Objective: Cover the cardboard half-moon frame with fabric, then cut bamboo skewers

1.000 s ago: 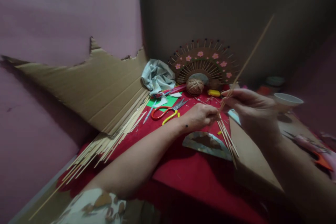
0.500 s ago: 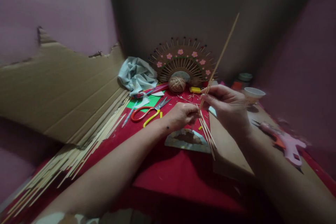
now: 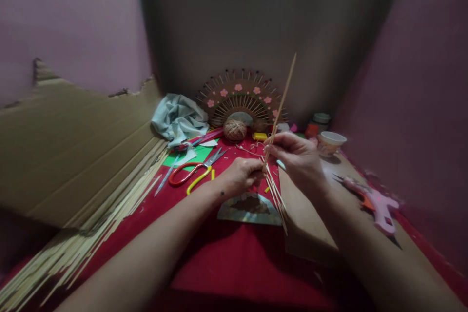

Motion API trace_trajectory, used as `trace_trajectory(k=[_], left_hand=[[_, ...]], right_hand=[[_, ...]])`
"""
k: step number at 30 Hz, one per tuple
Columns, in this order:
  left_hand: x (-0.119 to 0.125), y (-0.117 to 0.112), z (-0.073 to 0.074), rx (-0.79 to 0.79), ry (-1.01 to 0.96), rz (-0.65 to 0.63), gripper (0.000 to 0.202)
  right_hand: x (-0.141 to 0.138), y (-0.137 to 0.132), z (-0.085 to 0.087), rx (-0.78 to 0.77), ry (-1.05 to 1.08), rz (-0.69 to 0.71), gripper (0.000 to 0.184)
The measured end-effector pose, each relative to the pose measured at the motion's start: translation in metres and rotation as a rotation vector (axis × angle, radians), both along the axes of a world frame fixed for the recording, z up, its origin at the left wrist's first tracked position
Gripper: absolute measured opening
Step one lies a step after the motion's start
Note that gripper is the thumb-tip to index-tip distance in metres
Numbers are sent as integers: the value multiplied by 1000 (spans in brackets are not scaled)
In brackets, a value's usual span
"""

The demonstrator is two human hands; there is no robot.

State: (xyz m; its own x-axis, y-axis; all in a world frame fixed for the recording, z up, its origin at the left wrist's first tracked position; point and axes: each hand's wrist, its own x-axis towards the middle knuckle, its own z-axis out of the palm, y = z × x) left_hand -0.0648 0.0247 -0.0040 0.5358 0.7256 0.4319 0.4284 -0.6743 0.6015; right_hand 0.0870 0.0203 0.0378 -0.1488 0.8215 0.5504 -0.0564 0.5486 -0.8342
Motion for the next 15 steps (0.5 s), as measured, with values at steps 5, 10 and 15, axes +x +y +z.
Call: trace_trajectory(k=[5, 10, 15], left_hand=[[-1, 0, 0, -33, 30, -7, 12], [0, -1, 3, -50, 39, -9, 13], [2, -1, 3, -53, 17, 6, 15]], right_hand=[[0, 0, -2, -38, 11, 3, 9], [-1, -1, -1, -128, 70, 3, 12], [-1, -1, 2, -166, 145, 18, 12]])
